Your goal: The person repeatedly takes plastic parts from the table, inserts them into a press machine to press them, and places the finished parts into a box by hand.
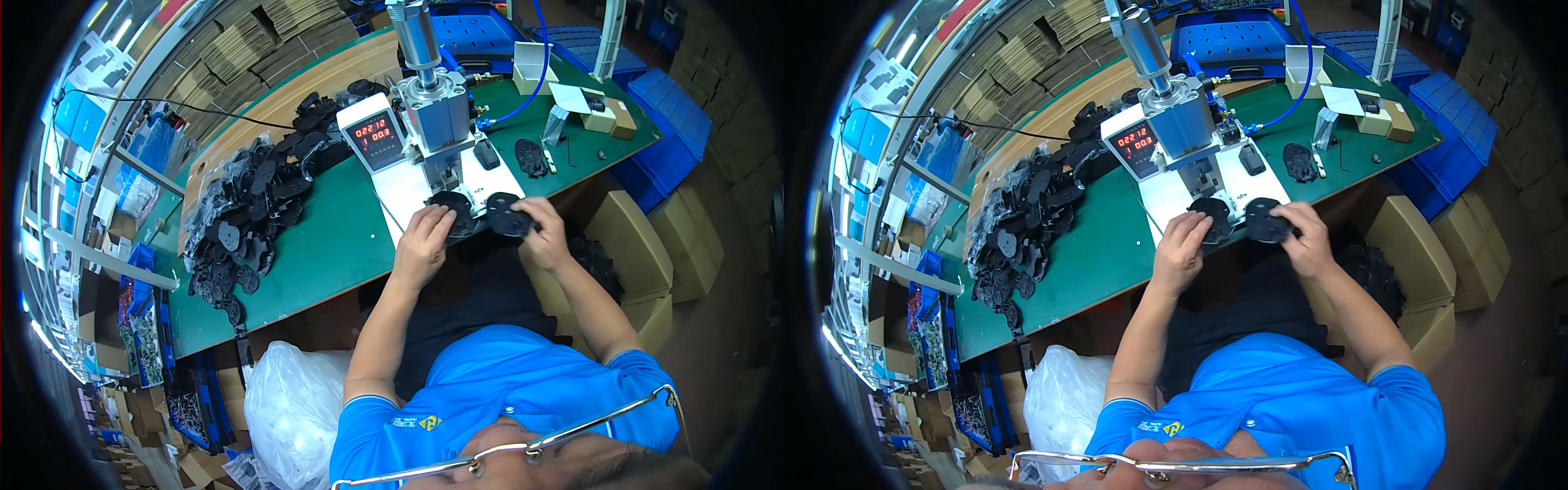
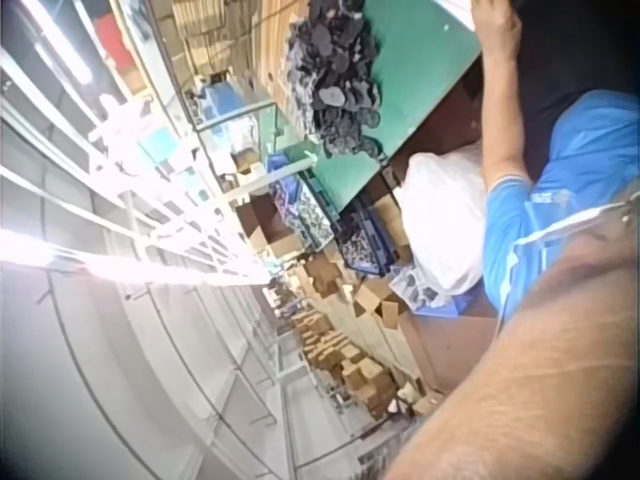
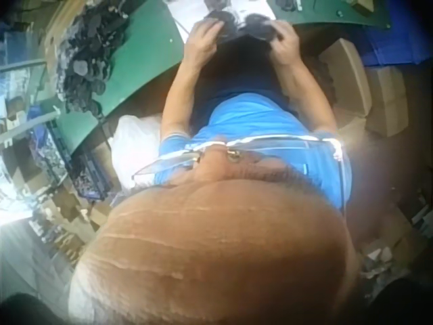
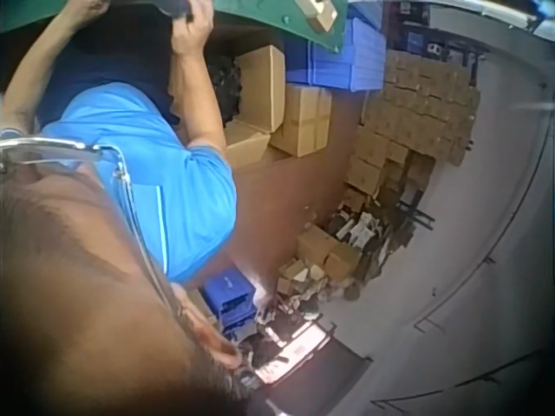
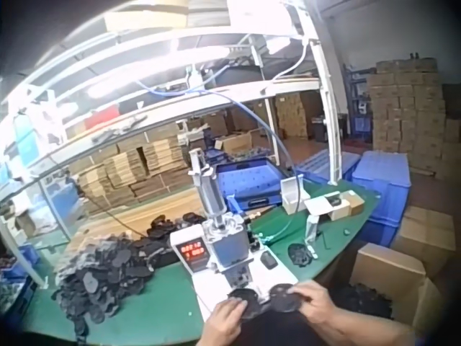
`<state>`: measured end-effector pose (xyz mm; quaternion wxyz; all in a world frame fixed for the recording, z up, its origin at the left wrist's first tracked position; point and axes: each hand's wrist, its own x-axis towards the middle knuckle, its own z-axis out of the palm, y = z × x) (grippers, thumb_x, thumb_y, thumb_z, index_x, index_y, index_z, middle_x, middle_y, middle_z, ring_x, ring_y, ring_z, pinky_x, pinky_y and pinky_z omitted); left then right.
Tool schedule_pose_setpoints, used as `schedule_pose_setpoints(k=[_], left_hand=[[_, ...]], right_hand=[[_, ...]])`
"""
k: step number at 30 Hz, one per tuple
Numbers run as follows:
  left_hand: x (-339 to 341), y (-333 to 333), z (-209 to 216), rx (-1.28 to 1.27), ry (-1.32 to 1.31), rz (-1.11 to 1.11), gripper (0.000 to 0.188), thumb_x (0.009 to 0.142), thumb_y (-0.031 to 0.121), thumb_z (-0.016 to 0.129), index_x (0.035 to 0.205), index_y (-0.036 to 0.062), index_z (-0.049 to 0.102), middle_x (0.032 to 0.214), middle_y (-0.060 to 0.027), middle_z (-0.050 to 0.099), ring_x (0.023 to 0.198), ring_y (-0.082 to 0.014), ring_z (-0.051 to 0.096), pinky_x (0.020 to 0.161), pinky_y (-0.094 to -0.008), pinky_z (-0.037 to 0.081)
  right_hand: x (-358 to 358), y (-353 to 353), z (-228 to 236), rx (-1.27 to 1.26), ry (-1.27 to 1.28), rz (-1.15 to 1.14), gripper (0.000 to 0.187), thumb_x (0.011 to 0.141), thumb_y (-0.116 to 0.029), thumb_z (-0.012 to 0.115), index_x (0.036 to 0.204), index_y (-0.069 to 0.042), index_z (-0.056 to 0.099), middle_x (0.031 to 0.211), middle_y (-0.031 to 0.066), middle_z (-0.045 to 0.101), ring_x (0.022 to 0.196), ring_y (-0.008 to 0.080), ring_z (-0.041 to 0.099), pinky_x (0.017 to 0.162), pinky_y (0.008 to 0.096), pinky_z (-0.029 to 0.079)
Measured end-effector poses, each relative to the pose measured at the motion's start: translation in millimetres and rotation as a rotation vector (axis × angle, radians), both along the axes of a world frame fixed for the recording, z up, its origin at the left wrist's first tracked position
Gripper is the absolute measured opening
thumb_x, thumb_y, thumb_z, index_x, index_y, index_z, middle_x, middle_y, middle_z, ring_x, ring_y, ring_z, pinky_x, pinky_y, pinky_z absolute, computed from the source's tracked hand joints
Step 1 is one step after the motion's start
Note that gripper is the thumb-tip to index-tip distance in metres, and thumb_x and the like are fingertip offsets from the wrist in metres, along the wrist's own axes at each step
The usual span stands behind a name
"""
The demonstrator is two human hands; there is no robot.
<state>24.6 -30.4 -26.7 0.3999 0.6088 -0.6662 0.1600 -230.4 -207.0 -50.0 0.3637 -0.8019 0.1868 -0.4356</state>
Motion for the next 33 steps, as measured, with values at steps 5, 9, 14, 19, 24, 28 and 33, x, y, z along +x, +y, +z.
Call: schedule_pose_setpoints(k=[5, 9, 14, 19, 24, 28, 33], left_hand=[[1, -24, -20, 0.012, -0.066, 0.01, 0.05, 0.086, -0.01, 0.079, 0.134, 0.0046, 0.08, 0.133, -0.0144, 0.081, 0.128, -0.0394, 0.077, 0.11, -0.0495, 0.065], [1, -19, -21, 0.028, -0.086, 0.017, 0.046, 0.089, -0.008, 0.078, 0.133, 0.0047, 0.08, 0.134, -0.0135, 0.083, 0.131, -0.0383, 0.078, 0.11, -0.0489, 0.065], [-1, -16, -17, 0.091, -0.067, 0.045, 0.042, 0.091, -0.006, 0.077, 0.132, 0.0051, 0.081, 0.136, -0.0133, 0.083, 0.135, -0.0365, 0.077, 0.112, -0.0486, 0.063], [-5, -16, -14, 0.124, -0.06, 0.067, 0.041, 0.093, -0.005, 0.076, 0.132, 0.0051, 0.081, 0.137, -0.0132, 0.083, 0.136, -0.036, 0.076, 0.112, -0.0487, 0.063], [-5, -15, -18, 0.128, -0.06, 0.074, 0.042, 0.093, -0.006, 0.076, 0.133, 0.0054, 0.081, 0.138, -0.0133, 0.083, 0.137, -0.0359, 0.076, 0.113, -0.0489, 0.062], [-4, -16, -17, 0.13, -0.029, 0.064, 0.043, 0.093, -0.006, 0.075, 0.134, 0.0054, 0.081, 0.139, -0.0141, 0.083, 0.138, -0.0364, 0.075, 0.115, -0.0496, 0.061], [1, -9, -26, 0.119, 0.012, 0.06, 0.051, 0.089, -0.007, 0.074, 0.139, 0.004, 0.079, 0.144, -0.0169, 0.08, 0.14, -0.0399, 0.073, 0.119, -0.0523, 0.058]], right_hand=[[-99, -6, -40, 0.028, 0.195, -0.208, 0.032, 0.098, -0.007, 0.078, 0.13, 0.0, 0.079, 0.124, 0.0181, 0.075, 0.119, 0.0357, 0.075, 0.107, 0.0412, 0.058], [-178, -10, -98, 0.063, 0.408, -0.356, 0.029, 0.101, -0.014, 0.079, 0.128, -0.001, 0.08, 0.122, 0.0186, 0.076, 0.118, 0.0389, 0.077, 0.106, 0.0417, 0.059], [-240, -15, -155, 0.316, 0.983, -0.428, 0.046, 0.096, -0.013, 0.076, 0.142, -0.007, 0.078, 0.132, 0.0244, 0.076, 0.126, 0.0456, 0.075, 0.111, 0.0489, 0.06], [-204, -13, -149, 0.162, 1.154, -0.253, 0.073, 0.095, -0.007, 0.069, 0.167, -0.015, 0.058, 0.139, 0.0331, 0.071, 0.132, 0.0534, 0.07, 0.116, 0.0577, 0.058], [-63, -2, -50, 0.01, 0.487, -0.093, 0.056, 0.098, -0.006, 0.072, 0.154, -0.006, 0.067, 0.125, 0.0225, 0.071, 0.121, 0.0454, 0.071, 0.107, 0.0523, 0.058], [18, -2, 0, -0.224, 0.276, 0.036, 0.057, 0.093, -0.004, 0.077, 0.149, -0.005, 0.07, 0.129, 0.021, 0.072, 0.122, 0.0445, 0.071, 0.108, 0.0522, 0.058], [71, -9, 1, -0.399, 0.241, 0.165, 0.059, 0.083, -0.003, 0.078, 0.141, -0.008, 0.077, 0.132, 0.0219, 0.073, 0.125, 0.0445, 0.07, 0.11, 0.0519, 0.057]])
